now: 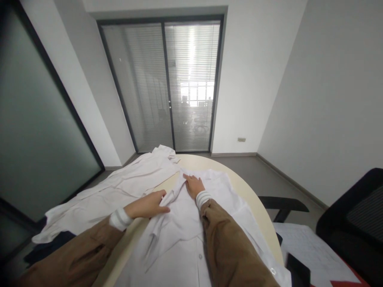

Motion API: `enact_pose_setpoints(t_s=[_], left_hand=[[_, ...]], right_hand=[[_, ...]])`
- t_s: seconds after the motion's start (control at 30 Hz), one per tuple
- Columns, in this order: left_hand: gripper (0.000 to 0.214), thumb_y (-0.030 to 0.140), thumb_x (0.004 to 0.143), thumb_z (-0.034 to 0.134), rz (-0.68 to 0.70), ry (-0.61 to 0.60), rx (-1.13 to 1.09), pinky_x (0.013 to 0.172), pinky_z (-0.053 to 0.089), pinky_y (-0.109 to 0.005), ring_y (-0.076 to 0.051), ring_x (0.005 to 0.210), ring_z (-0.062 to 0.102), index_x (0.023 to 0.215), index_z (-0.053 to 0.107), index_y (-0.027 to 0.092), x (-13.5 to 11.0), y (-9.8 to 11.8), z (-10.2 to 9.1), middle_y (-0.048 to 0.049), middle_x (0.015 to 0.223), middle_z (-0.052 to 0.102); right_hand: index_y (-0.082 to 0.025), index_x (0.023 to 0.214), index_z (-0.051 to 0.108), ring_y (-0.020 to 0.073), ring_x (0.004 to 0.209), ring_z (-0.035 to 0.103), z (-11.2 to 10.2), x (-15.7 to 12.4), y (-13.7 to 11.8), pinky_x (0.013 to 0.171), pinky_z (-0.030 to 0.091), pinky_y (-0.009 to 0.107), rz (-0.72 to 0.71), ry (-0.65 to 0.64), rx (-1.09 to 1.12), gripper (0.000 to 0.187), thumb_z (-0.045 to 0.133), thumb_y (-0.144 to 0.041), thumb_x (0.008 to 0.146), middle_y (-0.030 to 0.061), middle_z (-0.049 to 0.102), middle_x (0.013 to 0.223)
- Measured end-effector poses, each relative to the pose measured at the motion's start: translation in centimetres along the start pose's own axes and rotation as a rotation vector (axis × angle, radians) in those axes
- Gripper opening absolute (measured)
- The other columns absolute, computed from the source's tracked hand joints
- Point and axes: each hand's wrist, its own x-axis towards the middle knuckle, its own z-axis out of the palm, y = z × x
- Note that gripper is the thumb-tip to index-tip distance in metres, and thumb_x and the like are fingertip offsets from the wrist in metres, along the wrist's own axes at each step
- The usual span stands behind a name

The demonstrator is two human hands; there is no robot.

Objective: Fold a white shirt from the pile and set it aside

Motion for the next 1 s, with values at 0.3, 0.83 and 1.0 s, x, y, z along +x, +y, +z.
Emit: enact_pose_setpoints(t_s=[0.3, 0.83, 1.0], left_hand=[[0.026, 0.026, 0.084, 0.054, -0.044, -0.065, -0.352, 0.046, 0.043, -0.026, -0.02, 0.057, 0.066, 0.107, 0.054, 0.016, 0.7, 0.0, 0.6, -0.0061, 0.084, 0.072], [0.042, 0.035, 0.085, 0.061, 0.026, 0.031, -0.643, 0.064, 0.049, -0.025, -0.019, 0.075, 0.067, 0.121, 0.059, 0.013, 1.5, 0.7, 3.8, -0.0059, 0.09, 0.073], [0.056, 0.037, 0.081, 0.07, -0.001, 0.034, -0.816, 0.05, 0.04, -0.022, -0.014, 0.056, 0.057, 0.127, 0.051, 0.01, 2.4, 1.7, 6.0, 0.0007, 0.07, 0.065]], right_hand=[[-0.011, 0.124, 0.062, 0.0375, 0.128, 0.046, -0.5, -6.8, -4.4, 0.103, 0.039, 0.052, 0.097, 0.038, -0.179, 0.043, 0.049, -0.035, 0.09, 0.0235, 0.052, 0.14], [-0.005, 0.151, 0.036, 0.049, 0.147, 0.014, 0.0, -12.8, -8.1, 0.115, 0.018, 0.067, -0.393, -0.278, -0.075, 0.091, 0.07, -0.037, 0.073, 0.0282, 0.027, 0.157], [-0.017, 0.104, 0.071, 0.031, 0.115, 0.057, -3.2, -12.8, -6.2, 0.097, 0.045, 0.044, -0.359, -0.303, 0.186, 0.028, 0.053, -0.03, 0.087, 0.014, 0.066, 0.121]])
